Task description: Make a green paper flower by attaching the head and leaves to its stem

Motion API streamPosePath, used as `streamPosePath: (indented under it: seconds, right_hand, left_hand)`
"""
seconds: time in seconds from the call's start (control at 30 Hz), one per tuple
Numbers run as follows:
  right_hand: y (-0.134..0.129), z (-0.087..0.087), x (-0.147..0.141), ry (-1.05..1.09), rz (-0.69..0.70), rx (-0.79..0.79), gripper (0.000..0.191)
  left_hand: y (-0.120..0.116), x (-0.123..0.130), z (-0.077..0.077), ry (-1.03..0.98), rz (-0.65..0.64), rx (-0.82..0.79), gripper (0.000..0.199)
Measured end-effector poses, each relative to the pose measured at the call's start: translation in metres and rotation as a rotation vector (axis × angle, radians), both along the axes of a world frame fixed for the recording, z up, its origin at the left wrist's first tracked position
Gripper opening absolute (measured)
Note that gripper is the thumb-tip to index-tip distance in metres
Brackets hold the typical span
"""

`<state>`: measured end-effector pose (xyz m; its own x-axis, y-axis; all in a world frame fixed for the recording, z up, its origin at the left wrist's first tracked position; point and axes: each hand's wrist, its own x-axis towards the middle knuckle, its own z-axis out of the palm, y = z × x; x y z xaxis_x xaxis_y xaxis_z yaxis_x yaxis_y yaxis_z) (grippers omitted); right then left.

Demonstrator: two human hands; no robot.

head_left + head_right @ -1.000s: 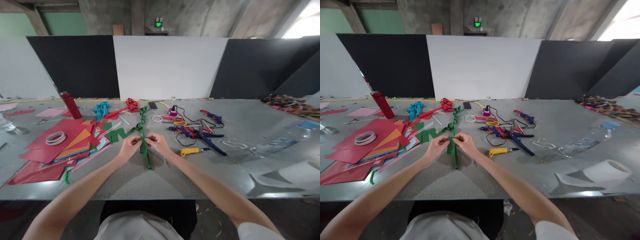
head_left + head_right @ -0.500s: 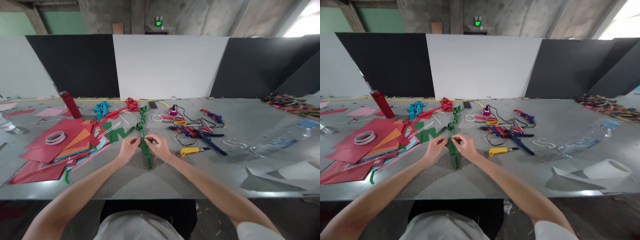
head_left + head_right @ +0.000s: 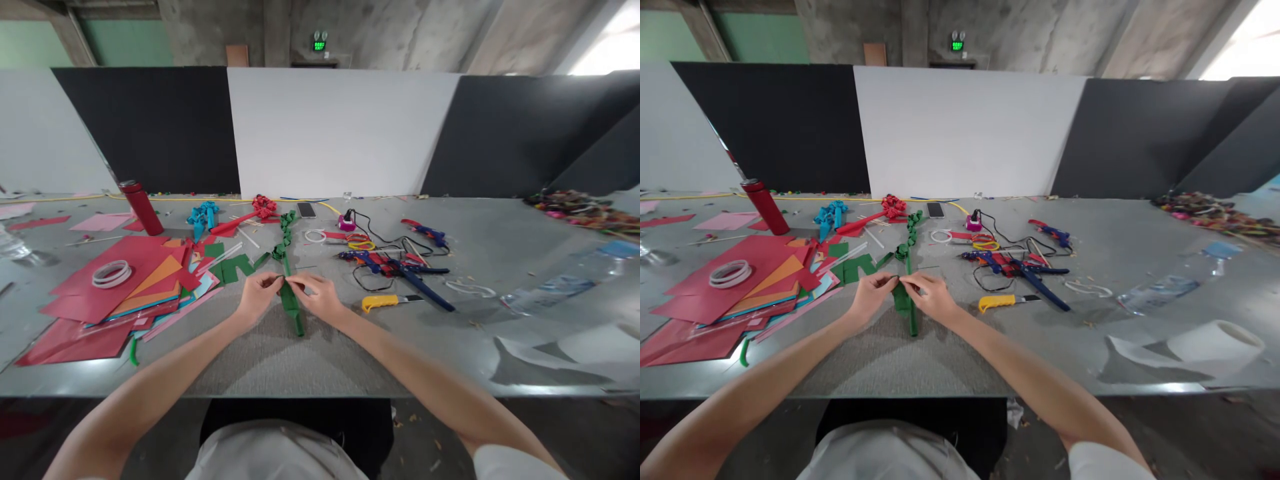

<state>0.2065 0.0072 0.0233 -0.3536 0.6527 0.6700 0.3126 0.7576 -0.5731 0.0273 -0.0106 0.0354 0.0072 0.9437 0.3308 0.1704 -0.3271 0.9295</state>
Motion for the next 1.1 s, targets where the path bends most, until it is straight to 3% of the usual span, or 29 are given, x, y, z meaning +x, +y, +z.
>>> streamPosePath:
  seconds: [0.3, 0.6, 0.73, 0.97, 1.1]
  right_hand:
    - [0.001, 0.002, 0.003, -0.080, 0.053, 0.059, 0.023]
    - [-0.005, 0.002, -0.004, 0.022, -0.119, -0.015, 0.018]
    - [-0.005, -0.001, -0.005, 0.018, -0.140, 0.146, 0.016]
    - [-0.001, 0.000, 0.003, -0.229, -0.103, 0.481, 0.019]
    - [0.003, 0.001, 0.007, -0.305, -0.073, 0.519, 0.021]
  left_hand:
    - [0.002, -0.002, -0.001, 0.037, 0.030, 0.020, 0.024]
    - [0.000, -0.002, -0.001, 0.069, 0.036, 0.050, 0.027]
    - [-0.001, 0.000, -0.001, 0.040, 0.025, 0.042, 0.026]
    - [0.000, -0.001, -0.002, 0.091, 0.018, 0.062, 0.028]
    - [0.002, -0.003, -0.006, 0.111, 0.023, 0.057, 0.030]
